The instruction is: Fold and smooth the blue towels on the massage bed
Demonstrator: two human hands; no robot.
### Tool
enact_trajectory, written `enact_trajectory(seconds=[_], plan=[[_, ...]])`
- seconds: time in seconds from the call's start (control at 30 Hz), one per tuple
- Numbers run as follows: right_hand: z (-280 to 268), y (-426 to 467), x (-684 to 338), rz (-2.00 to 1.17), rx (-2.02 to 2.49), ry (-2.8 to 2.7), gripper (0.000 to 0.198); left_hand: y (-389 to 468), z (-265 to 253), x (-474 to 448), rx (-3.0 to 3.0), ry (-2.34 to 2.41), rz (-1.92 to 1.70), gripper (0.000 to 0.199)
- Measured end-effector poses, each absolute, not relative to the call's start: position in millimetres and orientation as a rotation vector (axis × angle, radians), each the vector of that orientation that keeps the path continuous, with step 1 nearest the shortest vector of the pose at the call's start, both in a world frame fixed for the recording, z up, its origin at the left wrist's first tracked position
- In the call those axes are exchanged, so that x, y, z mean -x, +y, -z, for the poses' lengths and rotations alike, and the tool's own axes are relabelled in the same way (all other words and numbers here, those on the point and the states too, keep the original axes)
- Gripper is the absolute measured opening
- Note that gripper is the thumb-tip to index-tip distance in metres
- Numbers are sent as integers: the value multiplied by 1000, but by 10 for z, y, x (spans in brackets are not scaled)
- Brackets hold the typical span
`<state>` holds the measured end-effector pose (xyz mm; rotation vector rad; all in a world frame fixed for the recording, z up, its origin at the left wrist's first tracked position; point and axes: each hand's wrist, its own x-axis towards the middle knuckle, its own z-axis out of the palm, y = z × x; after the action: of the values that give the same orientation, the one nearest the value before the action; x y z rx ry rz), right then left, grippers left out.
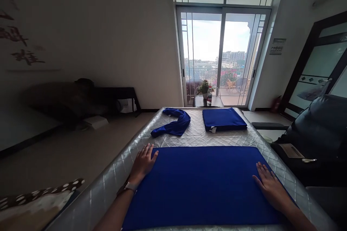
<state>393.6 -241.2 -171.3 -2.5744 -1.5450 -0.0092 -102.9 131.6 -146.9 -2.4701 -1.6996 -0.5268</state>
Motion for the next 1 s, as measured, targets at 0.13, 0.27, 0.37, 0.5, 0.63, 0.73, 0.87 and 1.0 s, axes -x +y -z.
enact_trajectory(seconds=[0.13,0.27,0.37,0.5,0.63,0.73,0.87,1.0], plan=[[1780,-2483,-4074,49,2589,-1555,83,1177,1382,994,2413,-1577,695,68],[1767,-2456,-4014,70,2584,-1540,83,735,1318,671,2604,-1497,687,60],[1772,-2457,-4002,51,2573,-1529,83,181,1284,288,2959,-1155,511,60],[1807,-2465,-4047,57,2536,-1531,81,-462,1217,-37,3201,-653,338,66],[1859,-2443,-4185,-29,2538,-1513,82,-590,1216,88,3225,-667,288,68],[1880,-2422,-4273,-97,2562,-1538,84,-435,1312,496,3142,-935,219,66],[1850,-2426,-4226,-48,2577,-1558,83,-206,1484,1322,2848,-1421,152,67],[1746,-2451,-4115,-14,2621,-1594,82,-99,1652,1957,2639,-1535,123,60]])
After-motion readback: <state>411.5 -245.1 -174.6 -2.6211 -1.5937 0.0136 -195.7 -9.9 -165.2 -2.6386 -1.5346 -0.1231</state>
